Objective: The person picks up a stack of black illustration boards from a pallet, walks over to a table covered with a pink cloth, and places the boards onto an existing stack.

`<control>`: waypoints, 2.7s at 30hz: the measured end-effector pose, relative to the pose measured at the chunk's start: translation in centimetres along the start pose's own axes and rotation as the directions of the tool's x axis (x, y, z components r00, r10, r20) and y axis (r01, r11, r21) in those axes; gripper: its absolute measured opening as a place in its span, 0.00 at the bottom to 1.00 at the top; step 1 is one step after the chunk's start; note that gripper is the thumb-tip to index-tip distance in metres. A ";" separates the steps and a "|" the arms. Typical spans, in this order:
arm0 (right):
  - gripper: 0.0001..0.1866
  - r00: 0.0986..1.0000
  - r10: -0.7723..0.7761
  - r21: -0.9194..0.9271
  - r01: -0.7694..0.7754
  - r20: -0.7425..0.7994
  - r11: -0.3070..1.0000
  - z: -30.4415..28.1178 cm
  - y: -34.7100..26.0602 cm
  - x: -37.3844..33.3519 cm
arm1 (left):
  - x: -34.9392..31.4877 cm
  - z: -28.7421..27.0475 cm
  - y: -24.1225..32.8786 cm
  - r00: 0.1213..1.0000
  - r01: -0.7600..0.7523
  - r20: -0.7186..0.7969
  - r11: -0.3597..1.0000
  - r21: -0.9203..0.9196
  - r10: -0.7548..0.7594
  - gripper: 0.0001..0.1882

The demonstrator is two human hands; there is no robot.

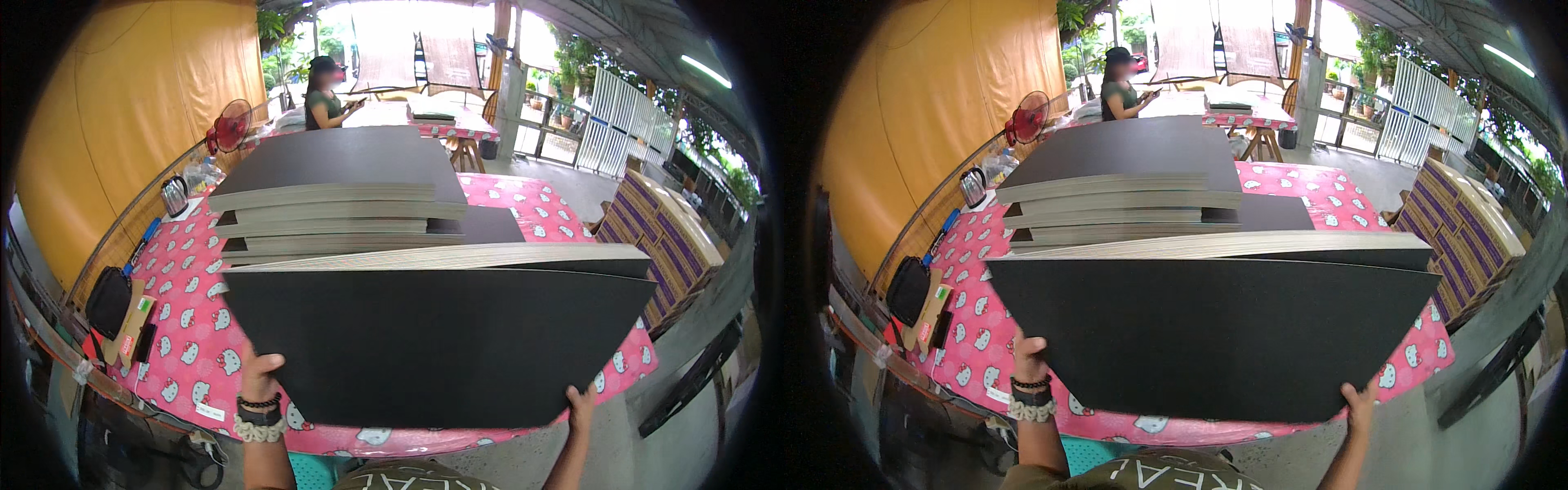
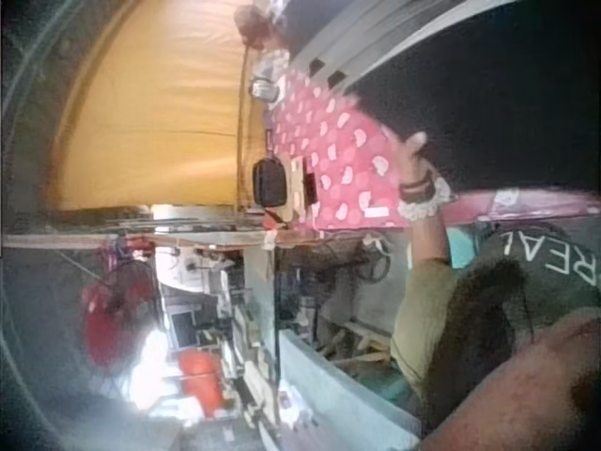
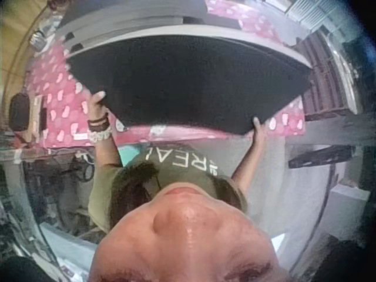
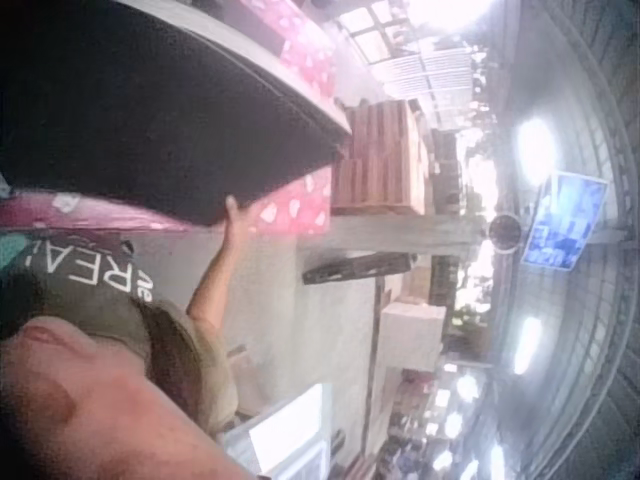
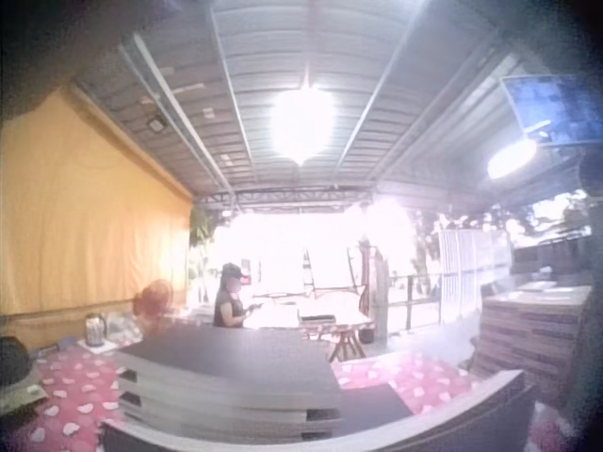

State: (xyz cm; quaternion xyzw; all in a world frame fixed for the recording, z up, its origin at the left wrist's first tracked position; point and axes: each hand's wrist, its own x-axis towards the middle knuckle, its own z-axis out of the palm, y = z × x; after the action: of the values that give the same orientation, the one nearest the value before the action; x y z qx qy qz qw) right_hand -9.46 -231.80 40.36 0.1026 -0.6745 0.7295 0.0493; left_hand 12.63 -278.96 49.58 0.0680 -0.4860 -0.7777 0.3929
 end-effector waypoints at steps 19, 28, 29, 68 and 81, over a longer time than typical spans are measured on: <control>0.45 0.952 0.144 0.202 -0.202 0.271 0.958 12.2 5.3 3.3 | 0.5 -25.6 -2.0 0.994 -0.091 0.069 0.989 0.119 0.084 0.49; 0.29 0.931 -0.013 0.118 -0.033 0.365 0.992 14.8 -1.5 2.9 | 0.9 -22.0 0.1 0.976 -0.091 -0.138 0.887 0.453 0.170 0.45; 0.27 0.932 -0.046 0.119 0.003 0.361 0.993 14.5 -1.5 2.8 | 0.4 -21.7 0.5 0.976 -0.119 -0.081 0.803 0.584 0.204 0.43; 0.36 0.880 -0.335 0.138 0.306 0.336 0.942 11.0 -11.2 2.2 | 5.1 14.6 5.5 0.930 -0.273 0.258 -0.023 0.962 -0.262 0.23; 0.38 0.867 -0.372 0.148 0.342 0.330 0.928 11.3 -10.9 1.7 | 5.2 14.3 5.6 0.931 -0.298 0.285 -0.025 0.954 -0.228 0.22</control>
State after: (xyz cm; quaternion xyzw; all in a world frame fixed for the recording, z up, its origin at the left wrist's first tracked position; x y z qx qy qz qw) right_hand -7.87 -242.26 52.12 0.3566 -0.6102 0.7051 0.0574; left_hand 5.16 -273.61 62.95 0.1713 -0.9578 -0.1783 0.1468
